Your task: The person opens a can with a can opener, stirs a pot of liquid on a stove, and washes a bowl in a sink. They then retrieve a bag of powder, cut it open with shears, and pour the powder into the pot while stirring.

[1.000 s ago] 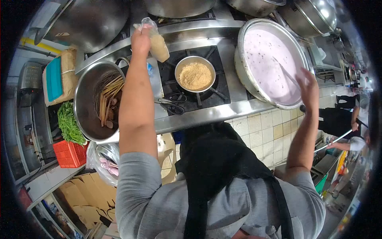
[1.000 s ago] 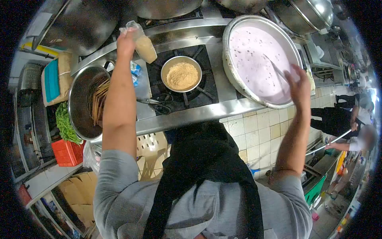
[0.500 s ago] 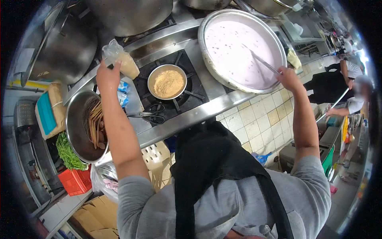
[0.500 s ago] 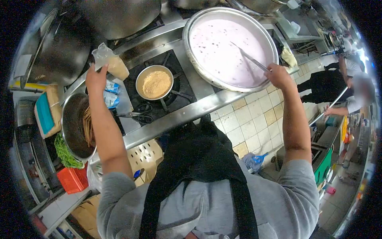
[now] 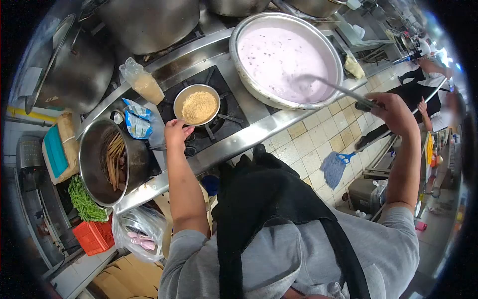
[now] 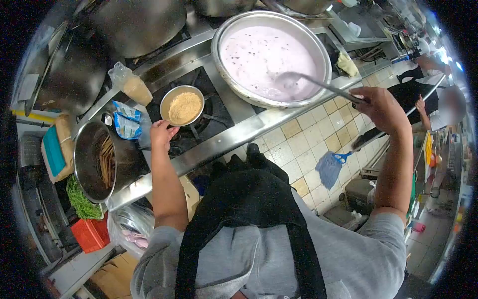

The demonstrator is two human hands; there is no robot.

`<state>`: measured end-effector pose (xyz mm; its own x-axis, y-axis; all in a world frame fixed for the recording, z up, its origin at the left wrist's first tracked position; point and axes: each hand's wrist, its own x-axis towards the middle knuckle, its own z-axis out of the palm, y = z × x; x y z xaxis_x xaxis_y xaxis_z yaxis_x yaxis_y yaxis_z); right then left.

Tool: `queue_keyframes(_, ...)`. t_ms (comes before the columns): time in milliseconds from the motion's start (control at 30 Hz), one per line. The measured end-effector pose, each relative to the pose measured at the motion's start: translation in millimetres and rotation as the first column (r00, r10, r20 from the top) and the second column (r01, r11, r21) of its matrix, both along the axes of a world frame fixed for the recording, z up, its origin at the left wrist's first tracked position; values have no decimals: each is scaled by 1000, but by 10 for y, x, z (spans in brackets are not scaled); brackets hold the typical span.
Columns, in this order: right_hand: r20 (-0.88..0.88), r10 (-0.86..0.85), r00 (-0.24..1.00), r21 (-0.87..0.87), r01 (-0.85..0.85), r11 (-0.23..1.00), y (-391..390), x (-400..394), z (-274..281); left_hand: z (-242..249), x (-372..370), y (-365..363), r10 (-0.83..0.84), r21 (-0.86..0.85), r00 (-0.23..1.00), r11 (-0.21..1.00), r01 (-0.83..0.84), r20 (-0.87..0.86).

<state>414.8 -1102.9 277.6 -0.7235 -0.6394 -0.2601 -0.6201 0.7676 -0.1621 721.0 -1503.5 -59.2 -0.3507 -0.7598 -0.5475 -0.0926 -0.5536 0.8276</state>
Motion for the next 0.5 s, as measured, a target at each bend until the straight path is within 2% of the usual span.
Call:
queue_keyframes(33,45,1,999,42,-3,999,52,16,18,21,-16,8,22,29,1000,999,-22,8)
queue_keyframes(100,15,108,994,24,-108,994,135,-37,-189,-60,-45,25,5,8,1000,1000,-5,-18)
queue_keyframes(200,-65,115,991,9,-115,993,54,-105,-665,-20,-89,140,51,-39,998,998,-52,-36)
queue_keyframes(267,-84,96,992,-7,-97,995,-15,-225,-970,55,-109,198,152,-26,983,988,-155,-100)
queue_keyframes(300,-110,131,985,-59,-138,989,-57,-295,-1074,117,-128,199,153,-37,983,987,-157,-101)
queue_keyframes(367,-130,167,977,-114,-182,977,-140,-474,-1265,431,-163,272,184,-103,964,973,-206,-193)
queue_keyframes(433,-136,139,981,-202,-165,965,-256,-690,-1409,788,-295,319,179,-150,964,966,-210,-199)
queue_keyframes(500,-115,111,987,-236,-135,962,-354,-836,-1419,1087,-494,338,94,-311,975,938,-154,-199)
